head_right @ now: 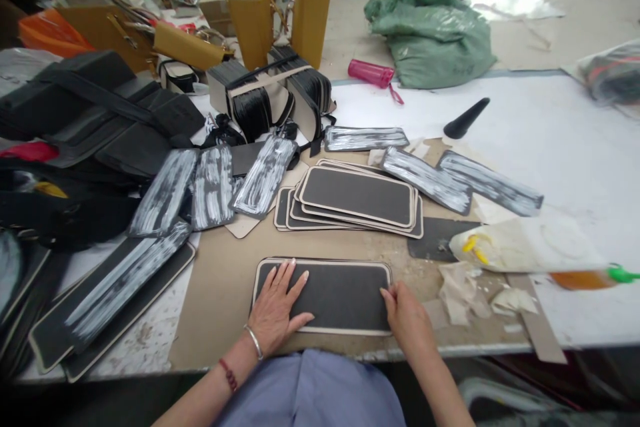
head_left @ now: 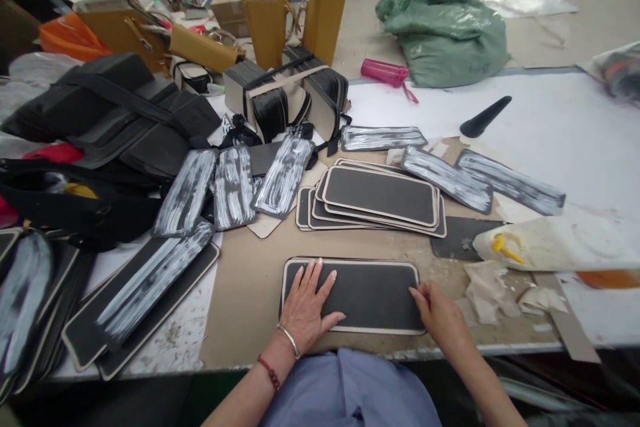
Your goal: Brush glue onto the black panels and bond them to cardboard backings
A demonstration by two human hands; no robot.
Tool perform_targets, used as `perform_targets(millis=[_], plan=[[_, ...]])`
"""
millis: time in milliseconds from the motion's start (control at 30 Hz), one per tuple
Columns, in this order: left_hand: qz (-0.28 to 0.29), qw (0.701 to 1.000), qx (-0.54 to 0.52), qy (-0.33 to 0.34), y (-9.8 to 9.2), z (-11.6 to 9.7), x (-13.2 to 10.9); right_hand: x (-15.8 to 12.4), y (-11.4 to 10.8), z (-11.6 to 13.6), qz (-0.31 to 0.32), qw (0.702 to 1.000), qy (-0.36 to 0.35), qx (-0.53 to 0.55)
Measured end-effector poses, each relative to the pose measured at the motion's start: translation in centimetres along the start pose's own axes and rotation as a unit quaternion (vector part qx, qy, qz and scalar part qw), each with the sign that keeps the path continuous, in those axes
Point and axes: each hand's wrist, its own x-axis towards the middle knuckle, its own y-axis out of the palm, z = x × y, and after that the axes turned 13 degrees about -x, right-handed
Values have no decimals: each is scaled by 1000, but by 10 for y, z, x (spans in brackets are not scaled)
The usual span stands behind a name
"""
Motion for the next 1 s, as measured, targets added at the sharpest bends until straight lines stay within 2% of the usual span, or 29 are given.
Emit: perform_targets(millis=[67,167,233,300,400,467,600,833,1000], plan=[[-6,1000,11,5,2,1,0,-1,-6,-1,-4,999,27,-25],[-19,1000,16,15,4,2,-1,-3,-17,13,-86,990,26,-111],[-29,999,20,21,6,3,-1,-5,-18,36,-146,979,-46,-135],[-35,999,32,25,7,3,-2,-5,-11,65,-170,967,-144,-122],[-34,998,54,28,9,4,-3,-5,7,97,-144,950,-248,-126],[-33,997,60,26,9,4,-3,-4,17,104,-121,942,-280,-138],[-32,998,57,24,8,3,-1,-1,21,89,-106,939,-287,-159],[-11,999,40,15,3,3,0,7,11,50,-116,947,-241,-175],[1,1000,9,2,1,3,1,11,16,45,-122,952,-242,-140]])
